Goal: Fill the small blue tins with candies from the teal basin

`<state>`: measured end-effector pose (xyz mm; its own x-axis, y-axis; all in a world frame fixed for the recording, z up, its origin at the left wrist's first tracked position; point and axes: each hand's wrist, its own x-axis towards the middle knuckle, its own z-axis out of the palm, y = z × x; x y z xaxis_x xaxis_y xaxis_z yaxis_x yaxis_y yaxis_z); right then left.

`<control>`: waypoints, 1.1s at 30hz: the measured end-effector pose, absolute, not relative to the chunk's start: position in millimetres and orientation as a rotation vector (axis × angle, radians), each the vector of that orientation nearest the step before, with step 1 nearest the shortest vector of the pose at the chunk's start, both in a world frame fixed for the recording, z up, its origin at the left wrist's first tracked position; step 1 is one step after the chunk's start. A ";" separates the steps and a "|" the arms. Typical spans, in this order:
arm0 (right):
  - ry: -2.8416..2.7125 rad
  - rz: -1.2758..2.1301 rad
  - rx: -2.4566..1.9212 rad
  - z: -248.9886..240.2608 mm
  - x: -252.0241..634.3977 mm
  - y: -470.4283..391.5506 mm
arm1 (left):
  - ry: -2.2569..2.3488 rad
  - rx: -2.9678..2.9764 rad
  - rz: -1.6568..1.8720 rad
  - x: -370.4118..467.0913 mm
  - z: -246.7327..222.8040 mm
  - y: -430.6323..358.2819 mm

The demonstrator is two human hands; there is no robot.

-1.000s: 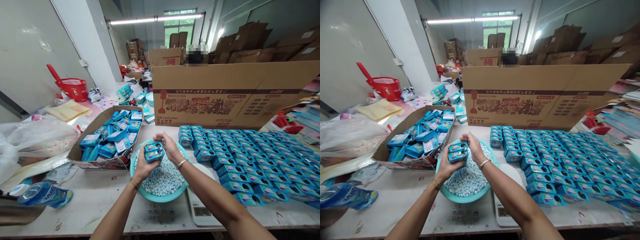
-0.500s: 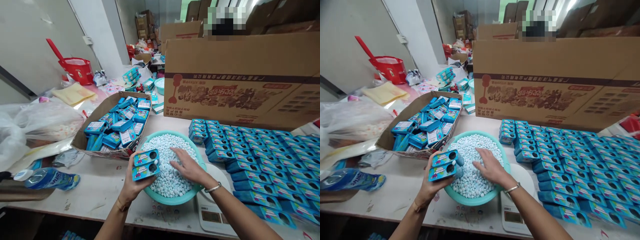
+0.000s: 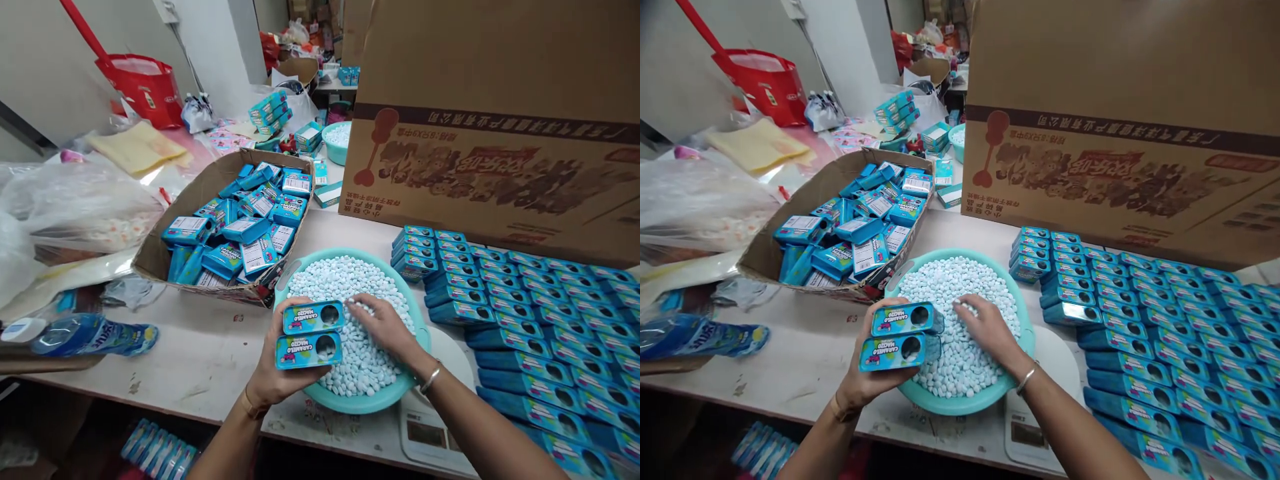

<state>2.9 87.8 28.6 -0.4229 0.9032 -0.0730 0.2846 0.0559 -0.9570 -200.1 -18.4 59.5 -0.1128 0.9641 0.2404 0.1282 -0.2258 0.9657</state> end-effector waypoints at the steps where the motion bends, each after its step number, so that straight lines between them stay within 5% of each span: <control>1: -1.519 1.537 -1.217 30.2 4.5 91.9 | 1.284 1.407 1.412 -199.7 60.8 -17.6; 5: -0.620 1.992 -1.071 42.7 5.7 102.7 | 1.446 1.470 1.299 -194.5 65.5 -9.3; 8: -0.384 1.958 -0.941 57.8 -5.7 101.4 | 1.550 1.524 1.228 -186.8 66.2 2.2; 16: -0.585 1.513 -0.876 91.8 -46.0 83.9 | 1.645 1.721 1.145 -166.9 67.3 24.7; 33: -0.742 1.543 -0.782 103.8 -38.7 87.2 | 1.514 1.624 1.359 -155.1 55.4 35.8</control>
<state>-38.7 87.2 103.8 -0.0806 0.9943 -0.0696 -0.5663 -0.1031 -0.8177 -155.1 35.8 55.4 -0.1355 0.9420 0.3072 0.4066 -0.2298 0.8842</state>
